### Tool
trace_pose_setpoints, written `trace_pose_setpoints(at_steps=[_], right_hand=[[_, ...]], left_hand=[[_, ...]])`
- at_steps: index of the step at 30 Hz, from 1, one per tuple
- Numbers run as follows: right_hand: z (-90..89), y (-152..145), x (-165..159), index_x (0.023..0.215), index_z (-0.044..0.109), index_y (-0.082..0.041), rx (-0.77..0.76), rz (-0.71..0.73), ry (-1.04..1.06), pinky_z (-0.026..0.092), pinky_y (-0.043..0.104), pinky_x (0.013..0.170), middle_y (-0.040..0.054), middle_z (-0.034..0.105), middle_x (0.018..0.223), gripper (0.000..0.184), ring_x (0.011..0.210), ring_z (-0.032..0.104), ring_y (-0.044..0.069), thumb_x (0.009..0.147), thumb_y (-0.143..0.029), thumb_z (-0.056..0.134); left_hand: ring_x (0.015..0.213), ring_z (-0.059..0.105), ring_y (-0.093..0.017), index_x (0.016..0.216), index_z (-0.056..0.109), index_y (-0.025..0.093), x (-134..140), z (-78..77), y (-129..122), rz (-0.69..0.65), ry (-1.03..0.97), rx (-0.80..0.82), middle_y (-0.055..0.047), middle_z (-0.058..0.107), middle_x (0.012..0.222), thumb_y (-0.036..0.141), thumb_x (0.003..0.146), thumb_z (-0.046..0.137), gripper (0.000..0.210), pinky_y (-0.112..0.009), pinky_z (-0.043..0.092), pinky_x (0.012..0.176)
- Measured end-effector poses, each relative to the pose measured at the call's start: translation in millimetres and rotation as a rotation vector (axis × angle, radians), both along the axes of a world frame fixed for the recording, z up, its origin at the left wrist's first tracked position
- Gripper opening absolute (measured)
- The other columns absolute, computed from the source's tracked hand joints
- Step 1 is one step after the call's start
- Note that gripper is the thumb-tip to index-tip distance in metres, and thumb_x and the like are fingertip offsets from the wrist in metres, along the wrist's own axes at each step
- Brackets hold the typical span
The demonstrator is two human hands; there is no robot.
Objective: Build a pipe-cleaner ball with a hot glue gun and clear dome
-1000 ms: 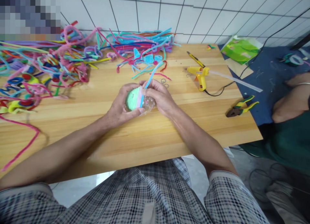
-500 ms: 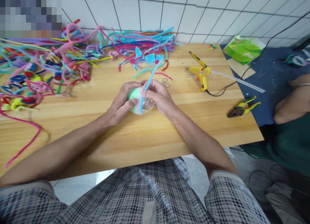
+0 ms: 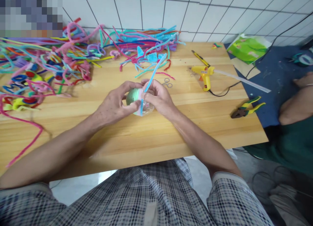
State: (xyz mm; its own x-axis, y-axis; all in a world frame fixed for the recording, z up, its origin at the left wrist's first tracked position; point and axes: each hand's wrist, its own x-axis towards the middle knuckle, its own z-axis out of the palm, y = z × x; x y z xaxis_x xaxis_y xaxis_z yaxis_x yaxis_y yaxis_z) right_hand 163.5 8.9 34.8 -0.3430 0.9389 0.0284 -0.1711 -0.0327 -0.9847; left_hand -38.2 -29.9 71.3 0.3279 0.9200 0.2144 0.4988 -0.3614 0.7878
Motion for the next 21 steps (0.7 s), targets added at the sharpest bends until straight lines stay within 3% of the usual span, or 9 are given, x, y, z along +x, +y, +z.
trace_pose_setpoints(at_steps=[7, 21], right_hand=[[2.5, -3.0, -1.7, 0.109, 0.068, -0.028, 0.072, 0.022, -0.029, 0.061, 0.036, 0.094, 0.0007, 0.076, 0.116, 0.044, 0.111, 0.072, 0.022, 0.074, -0.043, 0.09], [-2.9, -0.8, -3.8, 0.123, 0.068, -0.029, 0.035, 0.033, 0.035, 0.063, 0.035, 0.097, 0.0009, 0.079, 0.126, 0.057, 0.115, 0.074, 0.022, 0.074, -0.042, 0.093]], left_hand=[[0.103, 0.078, -0.026, 0.128, 0.066, 0.02, 1.8, 4.8, -4.7, 0.05, 0.013, -0.036, -0.009, 0.079, 0.125, 0.038, 0.089, 0.068, 0.044, -0.042, 0.064, 0.091], [0.101, 0.074, -0.023, 0.138, 0.062, 0.019, -5.5, 4.2, -1.7, -0.077, 0.062, 0.027, -0.008, 0.077, 0.128, 0.035, 0.097, 0.061, 0.044, -0.038, 0.061, 0.094]])
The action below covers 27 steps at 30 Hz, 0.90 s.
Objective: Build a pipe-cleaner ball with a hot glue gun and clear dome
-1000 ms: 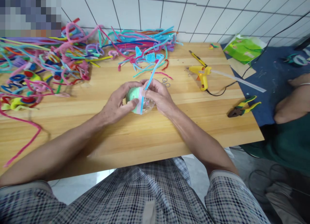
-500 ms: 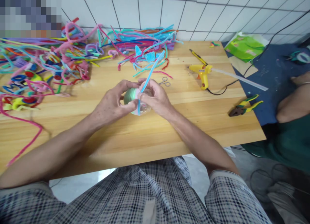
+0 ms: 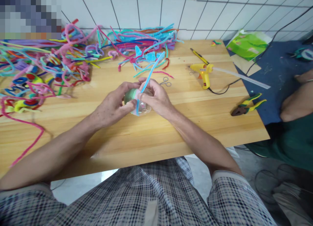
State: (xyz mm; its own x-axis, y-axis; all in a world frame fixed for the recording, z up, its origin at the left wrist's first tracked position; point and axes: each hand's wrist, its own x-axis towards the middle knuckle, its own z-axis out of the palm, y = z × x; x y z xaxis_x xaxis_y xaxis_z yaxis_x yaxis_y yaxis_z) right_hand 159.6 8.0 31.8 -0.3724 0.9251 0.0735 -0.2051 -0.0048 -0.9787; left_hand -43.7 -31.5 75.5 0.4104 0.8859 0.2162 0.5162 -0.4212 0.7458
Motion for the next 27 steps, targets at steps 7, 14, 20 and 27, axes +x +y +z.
trace_pose_setpoints(at_steps=[7, 14, 20, 27], right_hand=[[2.1, 1.8, 1.3, 0.108, 0.069, -0.027, -0.004, -0.041, -0.022, 0.062, 0.033, 0.087, 0.0001, 0.076, 0.114, 0.042, 0.105, 0.071, 0.021, 0.073, -0.04, 0.089], [10.1, 3.1, 3.8, 0.095, 0.072, -0.026, -0.05, -0.041, -0.033, 0.06, 0.032, 0.085, 0.0001, 0.076, 0.119, 0.026, 0.103, 0.07, 0.019, 0.073, -0.036, 0.084], [11.3, 7.6, 6.5, 0.09, 0.072, -0.027, -0.046, -0.093, -0.012, 0.06, 0.034, 0.095, -0.0006, 0.076, 0.131, 0.026, 0.115, 0.07, 0.021, 0.072, -0.037, 0.088], [9.7, 7.1, 6.3, 0.09, 0.072, -0.028, -0.06, -0.082, -0.026, 0.06, 0.037, 0.1, 0.0001, 0.075, 0.134, 0.028, 0.12, 0.07, 0.023, 0.071, -0.039, 0.09]], left_hand=[[0.136, 0.067, -0.032, 0.146, 0.053, 0.021, 0.8, -15.0, 4.0, -0.055, -0.134, -0.074, -0.015, 0.066, 0.153, 0.052, 0.103, 0.069, 0.056, -0.049, 0.055, 0.118], [0.142, 0.063, -0.034, 0.148, 0.052, 0.025, 3.1, -28.7, 5.5, -0.056, -0.178, -0.017, -0.015, 0.063, 0.155, 0.055, 0.103, 0.074, 0.058, -0.054, 0.052, 0.123], [0.153, 0.056, -0.036, 0.158, 0.046, 0.027, 3.3, -39.9, 11.9, -0.119, -0.205, 0.212, -0.017, 0.057, 0.162, 0.056, 0.103, 0.073, 0.067, -0.057, 0.046, 0.129], [0.16, 0.048, -0.036, 0.158, 0.046, 0.03, 8.1, -46.4, 14.2, -0.109, -0.166, 0.22, -0.017, 0.052, 0.167, 0.057, 0.101, 0.073, 0.068, -0.063, 0.04, 0.134]])
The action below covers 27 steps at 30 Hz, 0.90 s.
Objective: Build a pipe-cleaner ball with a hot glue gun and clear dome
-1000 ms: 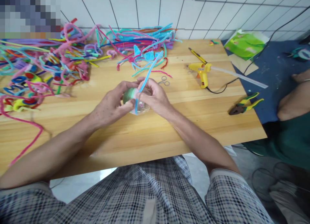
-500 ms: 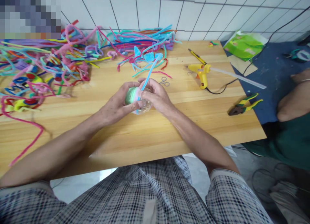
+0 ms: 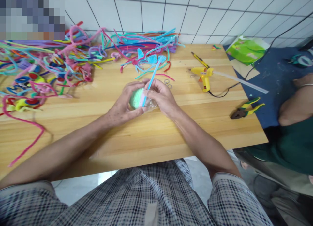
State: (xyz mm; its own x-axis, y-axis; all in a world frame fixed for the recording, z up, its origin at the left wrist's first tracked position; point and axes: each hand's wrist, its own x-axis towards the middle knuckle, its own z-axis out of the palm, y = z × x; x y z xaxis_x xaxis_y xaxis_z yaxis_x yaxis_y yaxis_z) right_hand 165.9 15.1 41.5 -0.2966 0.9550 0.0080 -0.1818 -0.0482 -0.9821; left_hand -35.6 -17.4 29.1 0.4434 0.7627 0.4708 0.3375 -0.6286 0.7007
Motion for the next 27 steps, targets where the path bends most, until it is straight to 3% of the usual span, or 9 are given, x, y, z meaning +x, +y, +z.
trace_pose_setpoints(at_steps=[4, 10, 19, 27], right_hand=[[-0.2, -1.9, -0.4, 0.092, 0.072, -0.029, 0.004, 0.02, -0.002, 0.062, 0.038, 0.098, -0.0004, 0.075, 0.135, 0.035, 0.117, 0.07, 0.024, 0.07, -0.045, 0.093], [0.5, -3.6, 0.2, 0.094, 0.075, -0.029, -0.008, 0.028, -0.026, 0.063, 0.038, 0.095, -0.001, 0.075, 0.136, 0.034, 0.111, 0.071, 0.023, 0.072, -0.047, 0.094], [0.7, 1.6, 0.6, 0.092, 0.073, -0.027, 0.001, -0.026, -0.009, 0.061, 0.036, 0.098, -0.0001, 0.077, 0.129, 0.035, 0.111, 0.07, 0.021, 0.07, -0.044, 0.094], [-1.1, 2.6, 2.8, 0.098, 0.07, -0.028, 0.025, -0.026, 0.001, 0.06, 0.037, 0.103, 0.0002, 0.076, 0.127, 0.038, 0.116, 0.071, 0.022, 0.073, -0.044, 0.093]], left_hand=[[0.161, 0.047, -0.035, 0.156, 0.046, 0.031, 2.2, 3.0, -4.5, 0.032, -0.046, -0.065, -0.016, 0.052, 0.167, 0.068, 0.1, 0.069, 0.071, -0.061, 0.041, 0.135], [0.141, 0.064, -0.034, 0.155, 0.05, 0.027, 1.8, 1.7, -7.1, 0.165, -0.047, -0.297, -0.015, 0.063, 0.155, 0.07, 0.099, 0.071, 0.074, -0.056, 0.055, 0.121], [0.148, 0.06, -0.035, 0.154, 0.048, 0.027, -0.6, -0.6, -3.9, 0.114, -0.027, -0.14, -0.016, 0.061, 0.159, 0.074, 0.099, 0.069, 0.076, -0.055, 0.051, 0.125], [0.157, 0.05, -0.037, 0.16, 0.039, 0.029, -0.7, -12.4, 2.1, 0.085, -0.06, -0.013, -0.018, 0.053, 0.163, 0.072, 0.098, 0.072, 0.083, -0.059, 0.043, 0.132]])
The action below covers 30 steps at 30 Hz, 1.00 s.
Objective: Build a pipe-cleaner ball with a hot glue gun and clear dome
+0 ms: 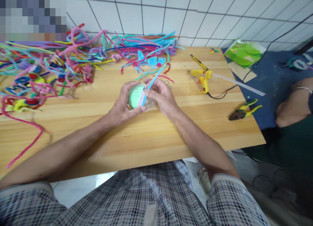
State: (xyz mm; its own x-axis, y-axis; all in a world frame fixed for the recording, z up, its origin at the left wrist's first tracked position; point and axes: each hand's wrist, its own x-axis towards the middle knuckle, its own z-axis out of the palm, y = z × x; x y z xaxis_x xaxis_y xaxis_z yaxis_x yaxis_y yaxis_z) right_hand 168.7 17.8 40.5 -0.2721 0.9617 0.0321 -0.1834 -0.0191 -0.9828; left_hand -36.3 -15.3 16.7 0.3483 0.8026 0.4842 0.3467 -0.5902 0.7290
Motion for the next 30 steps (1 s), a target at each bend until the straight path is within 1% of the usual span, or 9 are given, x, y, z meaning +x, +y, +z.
trace_pose_setpoints(at_steps=[3, 5, 8, 10, 11, 15, 20, 25, 30], right_hand=[[-1.2, -1.5, -0.8, 0.104, 0.071, -0.029, 0.007, 0.015, -0.019, 0.06, 0.038, 0.104, 0.0002, 0.076, 0.121, 0.045, 0.115, 0.071, 0.022, 0.071, -0.047, 0.096], [-1.2, -3.4, -2.0, 0.108, 0.072, -0.029, 0.008, 0.034, -0.03, 0.061, 0.038, 0.101, -0.0002, 0.076, 0.115, 0.051, 0.111, 0.071, 0.022, 0.069, -0.05, 0.098], [0.5, -6.0, -3.7, 0.108, 0.073, -0.029, 0.008, 0.056, -0.029, 0.063, 0.036, 0.095, -0.0004, 0.077, 0.111, 0.051, 0.105, 0.072, 0.021, 0.069, -0.052, 0.098], [2.1, -6.5, -3.8, 0.104, 0.075, -0.029, 0.0, 0.046, -0.027, 0.063, 0.036, 0.094, 0.0001, 0.078, 0.115, 0.047, 0.105, 0.072, 0.021, 0.07, -0.053, 0.097], [2.8, -6.2, -3.5, 0.101, 0.075, -0.029, -0.005, 0.034, -0.028, 0.063, 0.036, 0.095, 0.0003, 0.078, 0.119, 0.045, 0.106, 0.072, 0.021, 0.07, -0.053, 0.097], [3.8, -3.7, -1.7, 0.095, 0.074, -0.028, -0.011, -0.013, -0.04, 0.062, 0.038, 0.101, 0.0006, 0.077, 0.132, 0.042, 0.114, 0.071, 0.022, 0.071, -0.054, 0.097], [3.1, -2.8, -1.1, 0.093, 0.072, -0.027, 0.023, -0.02, -0.039, 0.06, 0.038, 0.103, 0.001, 0.076, 0.133, 0.041, 0.117, 0.07, 0.023, 0.072, -0.053, 0.096], [2.9, -3.7, -1.8, 0.099, 0.072, -0.028, 0.01, -0.028, -0.021, 0.059, 0.038, 0.105, 0.0002, 0.075, 0.133, 0.041, 0.119, 0.07, 0.023, 0.072, -0.048, 0.096], [0.0, -5.1, -3.4, 0.105, 0.071, -0.03, 0.009, -0.02, -0.035, 0.06, 0.037, 0.102, -0.0006, 0.076, 0.128, 0.043, 0.114, 0.069, 0.022, 0.072, -0.048, 0.093]], left_hand=[[0.161, 0.046, -0.039, 0.166, 0.033, 0.03, 0.7, -3.1, 0.8, -0.015, -0.027, -0.016, -0.019, 0.047, 0.17, 0.076, 0.095, 0.073, 0.093, -0.062, 0.042, 0.133], [0.162, 0.047, -0.04, 0.166, 0.033, 0.031, 0.8, -2.4, 0.1, 0.043, -0.024, -0.072, -0.019, 0.046, 0.171, 0.08, 0.092, 0.073, 0.098, -0.062, 0.045, 0.131], [0.146, 0.062, -0.038, 0.158, 0.043, 0.028, 0.5, 3.3, -1.3, 0.112, -0.002, -0.233, -0.016, 0.061, 0.156, 0.083, 0.091, 0.074, 0.093, -0.056, 0.058, 0.117], [0.132, 0.071, -0.035, 0.151, 0.05, 0.026, 0.3, 8.2, -2.0, 0.099, -0.005, -0.305, -0.014, 0.069, 0.144, 0.081, 0.09, 0.076, 0.086, -0.052, 0.063, 0.109], [0.129, 0.072, -0.034, 0.149, 0.052, 0.026, 0.3, 10.1, -2.1, 0.088, -0.013, -0.313, -0.013, 0.07, 0.143, 0.079, 0.09, 0.077, 0.083, -0.051, 0.063, 0.108], [0.14, 0.067, -0.035, 0.151, 0.052, 0.026, 0.5, 11.7, -2.2, 0.055, -0.036, -0.255, -0.015, 0.066, 0.154, 0.077, 0.089, 0.08, 0.085, -0.054, 0.057, 0.119], [0.148, 0.062, -0.038, 0.156, 0.048, 0.025, 1.4, 8.1, -1.9, 0.004, -0.039, -0.18, -0.017, 0.061, 0.16, 0.08, 0.091, 0.076, 0.09, -0.059, 0.052, 0.124], [0.152, 0.056, -0.039, 0.159, 0.045, 0.026, 1.8, 4.7, -1.5, 0.019, -0.021, -0.128, -0.011, 0.058, 0.163, 0.083, 0.091, 0.074, 0.093, -0.061, 0.049, 0.128], [0.156, 0.053, -0.038, 0.162, 0.042, 0.031, 2.1, 1.1, -1.1, 0.01, -0.025, -0.076, -0.017, 0.054, 0.166, 0.076, 0.093, 0.077, 0.089, -0.065, 0.046, 0.13]])
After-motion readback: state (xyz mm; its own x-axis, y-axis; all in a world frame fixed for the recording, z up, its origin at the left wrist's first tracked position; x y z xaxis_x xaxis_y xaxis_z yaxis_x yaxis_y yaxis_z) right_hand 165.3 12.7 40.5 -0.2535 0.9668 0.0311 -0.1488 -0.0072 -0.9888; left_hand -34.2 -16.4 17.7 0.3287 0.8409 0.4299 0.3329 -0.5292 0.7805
